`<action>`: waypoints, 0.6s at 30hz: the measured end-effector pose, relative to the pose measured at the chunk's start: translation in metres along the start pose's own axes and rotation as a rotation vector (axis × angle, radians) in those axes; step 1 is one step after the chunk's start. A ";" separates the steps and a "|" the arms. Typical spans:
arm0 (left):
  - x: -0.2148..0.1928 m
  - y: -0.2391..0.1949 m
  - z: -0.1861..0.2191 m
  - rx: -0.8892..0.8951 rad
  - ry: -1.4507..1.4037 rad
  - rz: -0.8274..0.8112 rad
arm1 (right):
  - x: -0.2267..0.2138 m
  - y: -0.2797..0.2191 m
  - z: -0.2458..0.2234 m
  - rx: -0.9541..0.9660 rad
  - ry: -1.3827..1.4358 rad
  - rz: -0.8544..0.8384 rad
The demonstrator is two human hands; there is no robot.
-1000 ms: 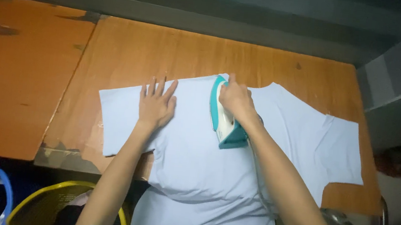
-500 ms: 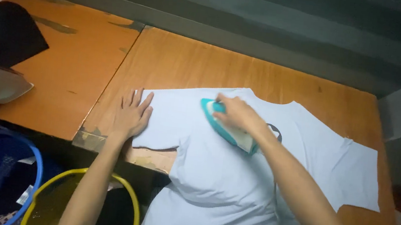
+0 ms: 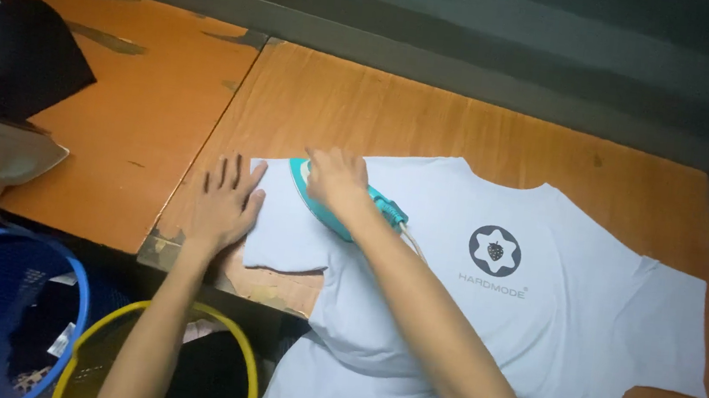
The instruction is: Ironing a white t-shirt on a wooden table to remove wrinkles.
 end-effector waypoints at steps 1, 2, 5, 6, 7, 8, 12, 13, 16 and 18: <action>0.005 0.002 -0.007 0.008 0.023 -0.013 | -0.006 -0.002 -0.005 -0.009 -0.033 -0.007; 0.011 0.003 -0.013 0.015 0.045 -0.026 | -0.012 -0.003 -0.010 -0.018 -0.066 -0.014; 0.003 0.004 -0.012 0.037 0.036 -0.017 | -0.024 -0.026 -0.028 -0.203 -0.095 -0.099; 0.003 0.004 -0.013 0.036 0.036 -0.019 | -0.030 -0.030 -0.029 -0.203 -0.094 -0.101; 0.002 0.005 -0.013 0.035 0.021 -0.010 | -0.033 -0.036 -0.033 -0.245 -0.083 -0.142; 0.002 0.005 -0.013 0.034 0.006 0.000 | -0.036 -0.042 -0.037 -0.287 -0.072 -0.184; 0.006 0.004 -0.015 0.048 0.013 0.080 | -0.013 -0.006 -0.026 -0.157 -0.096 -0.027; 0.008 0.005 -0.016 0.042 0.014 0.070 | -0.006 0.003 -0.023 -0.125 -0.116 0.021; 0.009 0.004 -0.017 0.030 0.013 0.048 | -0.010 0.001 -0.028 -0.165 -0.135 0.050; 0.007 0.007 -0.017 0.033 0.008 0.049 | -0.026 -0.010 -0.036 -0.233 -0.143 0.044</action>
Point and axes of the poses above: each hand's wrist, its own y-axis towards the middle knuckle, its own x-axis out of the palm, z = x × y, the point moved 8 cm from there along y, towards the middle knuckle, and after that the axes turned 8 degrees about z, right-handed, at the moved point
